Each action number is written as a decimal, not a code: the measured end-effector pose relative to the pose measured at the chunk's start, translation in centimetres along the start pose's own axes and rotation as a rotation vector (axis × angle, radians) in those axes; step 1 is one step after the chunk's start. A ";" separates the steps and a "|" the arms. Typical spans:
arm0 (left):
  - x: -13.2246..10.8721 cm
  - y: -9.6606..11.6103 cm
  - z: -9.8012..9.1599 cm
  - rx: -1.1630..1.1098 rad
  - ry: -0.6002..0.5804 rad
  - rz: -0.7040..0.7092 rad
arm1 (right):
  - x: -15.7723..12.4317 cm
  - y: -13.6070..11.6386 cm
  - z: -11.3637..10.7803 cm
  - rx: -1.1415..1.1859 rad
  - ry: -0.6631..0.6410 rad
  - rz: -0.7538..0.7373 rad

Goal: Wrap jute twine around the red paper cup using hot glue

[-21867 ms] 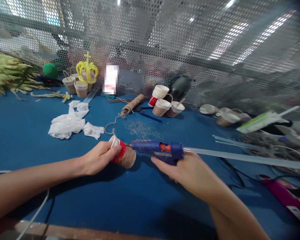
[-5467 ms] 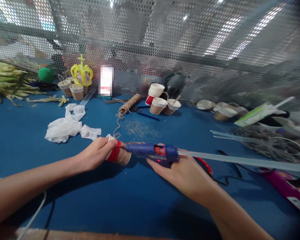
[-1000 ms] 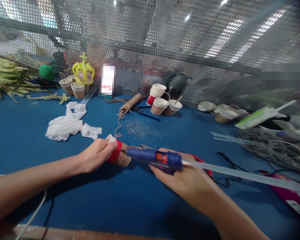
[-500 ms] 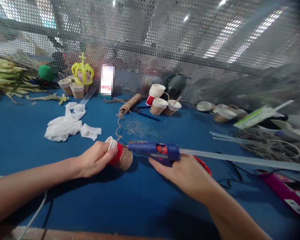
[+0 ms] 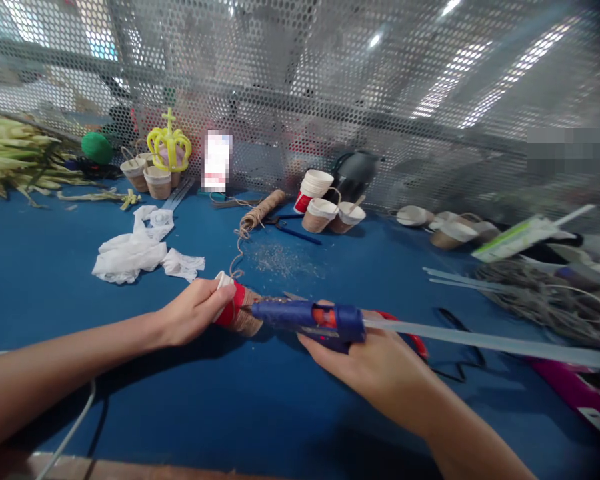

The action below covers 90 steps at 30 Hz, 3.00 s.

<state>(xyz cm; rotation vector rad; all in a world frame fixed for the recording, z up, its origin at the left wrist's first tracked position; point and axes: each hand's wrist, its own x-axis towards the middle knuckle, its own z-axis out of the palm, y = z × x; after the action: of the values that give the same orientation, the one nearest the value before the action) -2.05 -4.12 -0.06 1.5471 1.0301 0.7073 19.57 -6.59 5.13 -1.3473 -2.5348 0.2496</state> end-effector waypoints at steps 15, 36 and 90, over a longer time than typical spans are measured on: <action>-0.1 -0.2 0.0 0.167 0.053 -0.011 | 0.5 0.0 -0.2 0.035 0.081 0.126; -0.5 0.0 0.0 0.345 0.000 0.140 | 1.6 1.3 -0.3 0.527 -0.095 0.401; -0.5 0.3 0.7 -0.406 -0.048 -0.171 | 5.9 -0.5 1.8 0.922 0.216 0.108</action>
<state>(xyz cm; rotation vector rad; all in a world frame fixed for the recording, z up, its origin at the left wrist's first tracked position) -1.60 -4.83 0.13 1.1069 0.9046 0.7053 15.48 -2.03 4.36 -1.0304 -1.7636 1.0636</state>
